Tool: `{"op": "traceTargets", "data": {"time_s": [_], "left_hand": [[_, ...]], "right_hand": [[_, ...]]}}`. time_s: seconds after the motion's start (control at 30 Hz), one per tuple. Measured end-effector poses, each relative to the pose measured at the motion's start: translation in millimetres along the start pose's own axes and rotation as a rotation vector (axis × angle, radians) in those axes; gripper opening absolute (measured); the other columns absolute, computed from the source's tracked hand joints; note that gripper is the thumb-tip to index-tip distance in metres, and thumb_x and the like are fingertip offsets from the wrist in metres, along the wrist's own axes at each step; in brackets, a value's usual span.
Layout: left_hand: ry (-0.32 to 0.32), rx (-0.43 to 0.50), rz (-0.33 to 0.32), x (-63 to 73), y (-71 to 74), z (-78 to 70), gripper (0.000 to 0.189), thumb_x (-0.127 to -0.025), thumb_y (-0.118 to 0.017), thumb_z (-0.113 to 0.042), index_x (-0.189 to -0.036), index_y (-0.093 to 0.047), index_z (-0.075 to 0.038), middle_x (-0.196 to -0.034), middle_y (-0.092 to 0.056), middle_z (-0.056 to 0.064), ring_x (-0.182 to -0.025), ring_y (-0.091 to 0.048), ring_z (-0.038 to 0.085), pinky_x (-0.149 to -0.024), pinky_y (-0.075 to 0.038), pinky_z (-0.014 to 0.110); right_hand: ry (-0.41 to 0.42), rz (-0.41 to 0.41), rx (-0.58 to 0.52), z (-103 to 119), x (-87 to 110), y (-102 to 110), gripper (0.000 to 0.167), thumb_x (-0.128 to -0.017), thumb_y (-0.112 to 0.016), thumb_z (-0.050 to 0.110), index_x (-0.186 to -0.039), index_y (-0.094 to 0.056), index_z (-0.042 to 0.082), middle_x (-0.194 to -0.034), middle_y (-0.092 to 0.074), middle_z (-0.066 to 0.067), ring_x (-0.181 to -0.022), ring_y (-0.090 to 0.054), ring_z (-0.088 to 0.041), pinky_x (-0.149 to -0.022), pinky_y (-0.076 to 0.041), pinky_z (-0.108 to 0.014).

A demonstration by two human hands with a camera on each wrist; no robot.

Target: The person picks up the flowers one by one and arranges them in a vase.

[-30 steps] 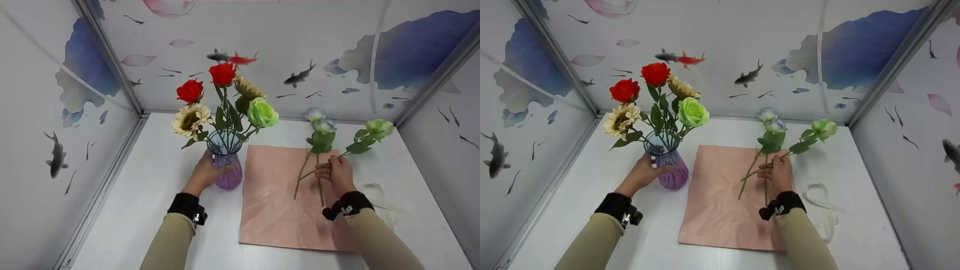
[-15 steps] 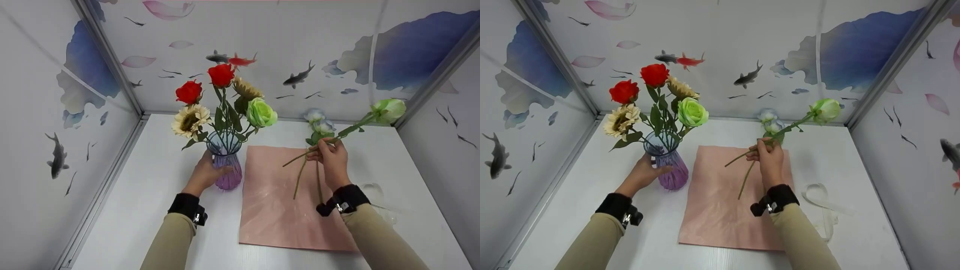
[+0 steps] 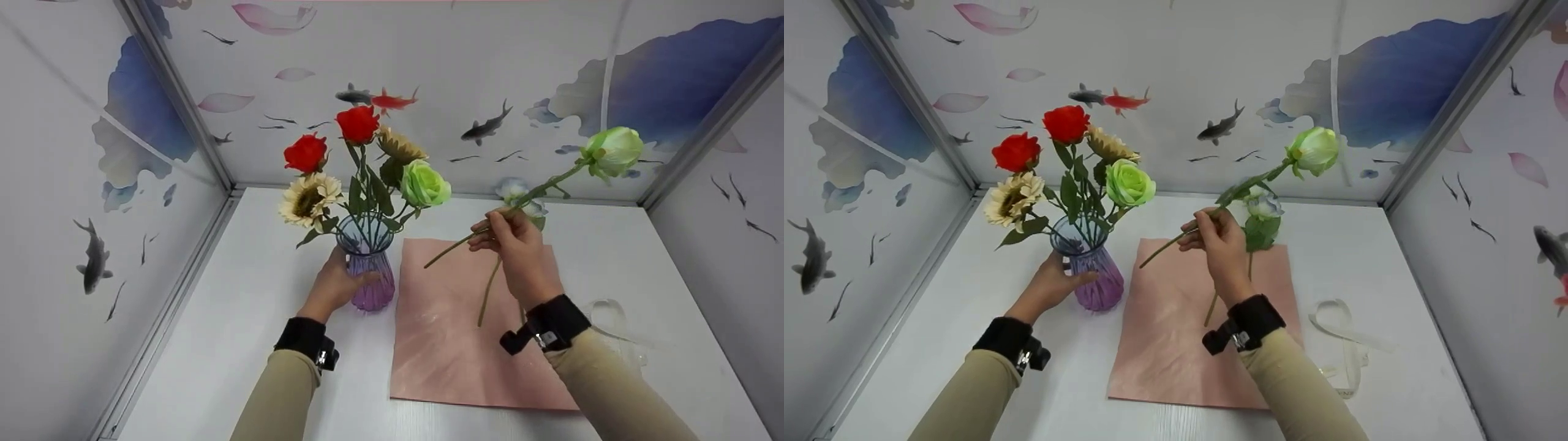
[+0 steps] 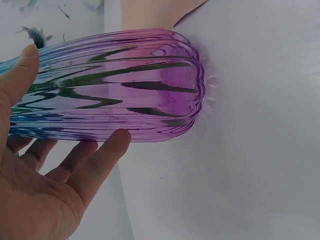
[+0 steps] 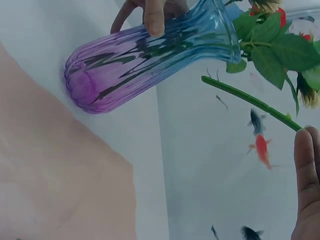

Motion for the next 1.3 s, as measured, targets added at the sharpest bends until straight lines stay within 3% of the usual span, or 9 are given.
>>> {"op": "traceTargets", "data": {"time_s": [0.2, 0.47, 0.93, 1.07, 1.3], "left_hand": [[0.009, -0.005, -0.005, -0.6, -1.9, 1.9, 0.107, -0.082, -0.084, -0.042, -0.160, -0.022, -0.002, -0.157, -0.041, 0.022, -0.145, -0.041, 0.038, -0.119, -0.034, 0.049], [0.061, 0.023, 0.014, 0.3, -1.8, -1.2, 0.108, -0.082, -0.083, -0.043, -0.161, -0.020, -0.006, -0.159, -0.040, 0.019, -0.147, -0.038, 0.037, -0.119, -0.033, 0.052], [0.038, 0.014, 0.011, 0.4, -1.3, -1.6, 0.106, -0.082, -0.084, -0.042, -0.160, -0.023, -0.005, -0.155, -0.045, 0.021, -0.144, -0.043, 0.038, -0.118, -0.035, 0.052], [0.033, 0.011, 0.010, 0.2, -0.8, -1.2, 0.106, -0.082, -0.084, -0.042, -0.160, -0.022, -0.005, -0.157, -0.043, 0.021, -0.145, -0.041, 0.038, -0.119, -0.034, 0.051], [0.044, 0.013, 0.013, 0.9, -1.3, -1.5, 0.106, -0.082, -0.084, -0.041, -0.160, -0.021, -0.006, -0.157, -0.043, 0.020, -0.145, -0.041, 0.038, -0.119, -0.034, 0.052]], "right_hand": [[0.051, 0.028, -0.029, 6.7, -0.1, -18.5, 0.037, -0.104, -0.060, 0.027, -0.121, -0.055, -0.005, -0.108, -0.068, -0.023, -0.086, -0.072, -0.029, -0.084, -0.060, -0.043], [0.071, 0.085, -0.056, 16.1, 3.9, -34.3, 0.033, -0.105, -0.059, 0.026, -0.121, -0.058, -0.003, -0.113, -0.068, -0.026, -0.097, -0.072, -0.035, -0.090, -0.058, -0.049], [0.088, 0.128, -0.069, 22.0, 3.0, -56.1, 0.028, -0.105, -0.057, 0.021, -0.121, -0.058, -0.002, -0.120, -0.068, -0.025, -0.110, -0.070, -0.037, -0.096, -0.056, -0.047], [0.057, 0.143, 0.002, 22.3, 2.8, -62.8, 0.029, -0.106, -0.056, 0.020, -0.122, -0.056, -0.004, -0.120, -0.069, -0.022, -0.108, -0.071, -0.034, -0.095, -0.057, -0.045], [0.063, 0.180, 0.297, 24.9, -1.8, -78.5, 0.027, -0.108, -0.052, 0.024, -0.121, -0.060, 0.002, -0.117, -0.072, -0.013, -0.102, -0.073, -0.027, -0.089, -0.059, -0.038]]}}
Point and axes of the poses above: each hand's wrist, its own x-axis away from the middle knuckle, its own y-axis out of the back of the hand, z = x × y, the point moved 1 cm from there along -x, towards the middle knuckle
